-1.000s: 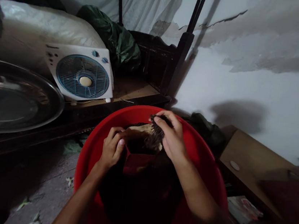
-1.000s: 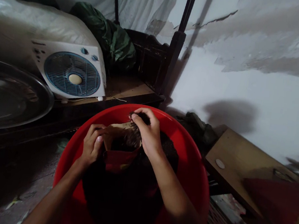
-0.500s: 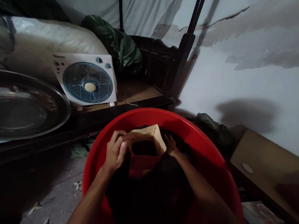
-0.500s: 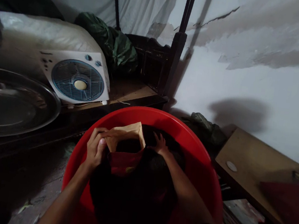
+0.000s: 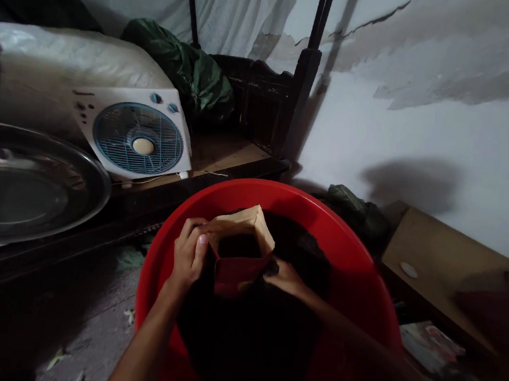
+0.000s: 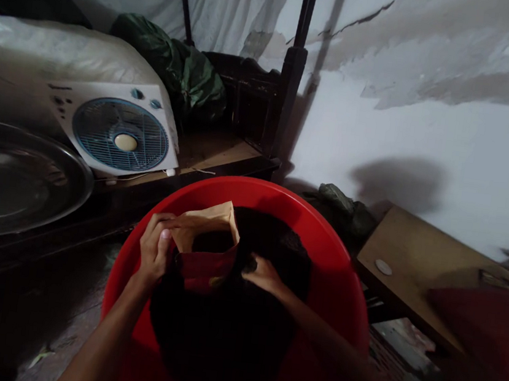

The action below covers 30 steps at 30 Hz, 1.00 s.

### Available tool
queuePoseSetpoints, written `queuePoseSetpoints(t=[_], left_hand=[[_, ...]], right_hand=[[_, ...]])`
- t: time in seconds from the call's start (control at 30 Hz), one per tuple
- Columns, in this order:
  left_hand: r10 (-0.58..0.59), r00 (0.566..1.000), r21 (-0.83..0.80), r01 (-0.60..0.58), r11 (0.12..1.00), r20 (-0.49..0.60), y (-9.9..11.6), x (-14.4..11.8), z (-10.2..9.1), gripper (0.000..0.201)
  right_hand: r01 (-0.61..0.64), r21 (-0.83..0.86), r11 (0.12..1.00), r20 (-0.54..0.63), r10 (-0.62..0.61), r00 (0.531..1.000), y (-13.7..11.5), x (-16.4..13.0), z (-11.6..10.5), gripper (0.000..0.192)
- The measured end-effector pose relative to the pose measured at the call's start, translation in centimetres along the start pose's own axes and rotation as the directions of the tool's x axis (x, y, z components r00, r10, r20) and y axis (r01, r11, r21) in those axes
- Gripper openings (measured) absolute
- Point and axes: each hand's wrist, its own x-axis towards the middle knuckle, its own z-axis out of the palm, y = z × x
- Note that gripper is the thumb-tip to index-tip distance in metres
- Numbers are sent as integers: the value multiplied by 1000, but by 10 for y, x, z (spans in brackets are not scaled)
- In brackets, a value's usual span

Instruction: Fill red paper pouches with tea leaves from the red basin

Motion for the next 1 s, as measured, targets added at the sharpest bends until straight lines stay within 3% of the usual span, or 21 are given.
queuePoseSetpoints(t=[0.1,0.2,0.33,0.47,0.57,0.7,0.8,0.87,0.9,0.93,0.97,1.0], left_hand=[[14,1000,1,-14,1000,-5,1,0,2,35],[23,1000,-8,-23,1000,5,3,1,2,36],[50,998,-51,-49,997,22,6,2,1,35],[57,998,-77,-55,996,31,7,2,0,31],[50,998,-68,-48,997,24,7,2,0,31],[52,998,-64,-50,997,31,6,1,1,29],[28,999,-44,-27,999,19,6,0,2,31],[15,1000,-44,-14,999,4,6,0,2,31],[13,1000,-49,-13,999,0,6,1,2,31],[16,1000,-56,-16,998,1,7,1,2,31],[20,1000,-62,-20,998,2,7,1,3,30],[23,1000,-66,-22,998,5,8,1,3,30]], right_hand=[[39,324,945,-281,56,958,-52,4,-30,45],[217,688,693,-472,199,859,-119,6,-68,36],[365,825,431,-442,88,893,-192,-1,-92,41],[367,876,312,-386,1,922,-220,-6,-76,50],[395,849,353,-388,-94,917,-222,-10,-61,43],[457,719,524,-365,-275,890,-214,-15,-64,22],[568,508,647,-533,-282,798,-186,-3,-81,17],[541,343,768,-646,-225,729,-151,13,-91,21],[456,269,848,-647,-192,738,-130,21,-92,25],[297,192,935,-567,-141,812,-108,28,-90,29],[115,100,988,-415,-64,908,-86,32,-84,34],[20,57,998,-310,-2,951,-65,33,-74,38]])
